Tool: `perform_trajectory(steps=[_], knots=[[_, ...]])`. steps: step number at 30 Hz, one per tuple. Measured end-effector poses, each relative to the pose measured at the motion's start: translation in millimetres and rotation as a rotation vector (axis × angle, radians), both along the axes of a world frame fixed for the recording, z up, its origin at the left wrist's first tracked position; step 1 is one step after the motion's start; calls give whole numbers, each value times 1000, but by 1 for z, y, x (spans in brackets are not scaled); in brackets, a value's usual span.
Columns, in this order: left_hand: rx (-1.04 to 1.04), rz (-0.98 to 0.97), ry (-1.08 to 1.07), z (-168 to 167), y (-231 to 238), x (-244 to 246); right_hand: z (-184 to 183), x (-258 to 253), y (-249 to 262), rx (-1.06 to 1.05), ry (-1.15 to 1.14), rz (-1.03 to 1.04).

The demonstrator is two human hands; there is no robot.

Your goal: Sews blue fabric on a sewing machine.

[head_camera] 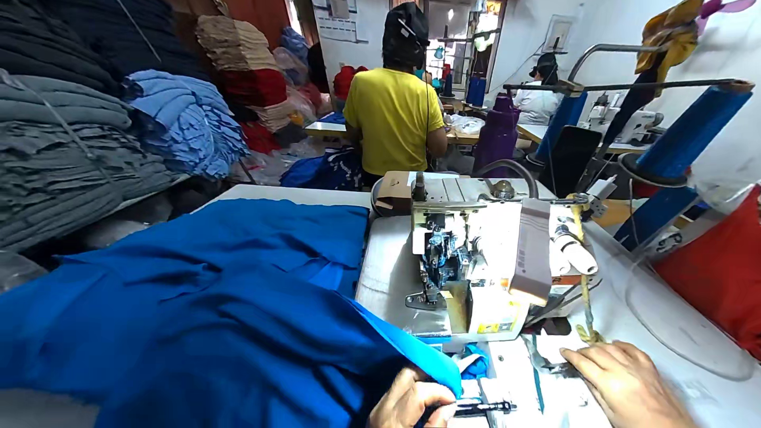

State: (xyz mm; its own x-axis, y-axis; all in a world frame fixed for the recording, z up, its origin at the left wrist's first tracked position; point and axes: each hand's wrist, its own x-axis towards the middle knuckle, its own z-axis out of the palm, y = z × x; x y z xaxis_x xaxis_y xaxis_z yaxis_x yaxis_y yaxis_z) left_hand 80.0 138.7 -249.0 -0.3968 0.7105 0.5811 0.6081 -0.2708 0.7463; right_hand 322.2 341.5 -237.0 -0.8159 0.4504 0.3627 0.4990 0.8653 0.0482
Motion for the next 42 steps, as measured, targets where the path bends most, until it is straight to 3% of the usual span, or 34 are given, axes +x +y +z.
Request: perform_trajectory(steps=[2, 6, 12, 17, 22, 31, 34, 37, 39, 42], knots=[[47, -26, 4, 4, -3, -3, 13, 1, -3, -32, -17, -6], [76, -66, -82, 11, -6, -5, 55, -6, -33, -301, 64, -29], [141, -71, -347, 14, 4, 5, 75, -46, -89, -459, 161, 198], [161, 112, -39, 14, 3, 0, 79, -65, -101, -504, 186, 224], [180, 241, 174, 10, 2, -10, 73, -79, -106, -399, 123, 215], [140, 359, 230, 16, -3, -3, 54, -103, -125, -136, 62, 96], [59, 363, 151, 17, -7, 1, 49, -107, -126, -63, 110, 62], [-34, 273, -61, 20, -12, 5, 48, -110, -125, -51, 173, 60], [-40, 168, -237, 21, -15, 8, 47, -112, -125, -50, 198, 70], [5, 103, -310, 19, -14, 13, 46, -113, -126, -44, 223, 93]])
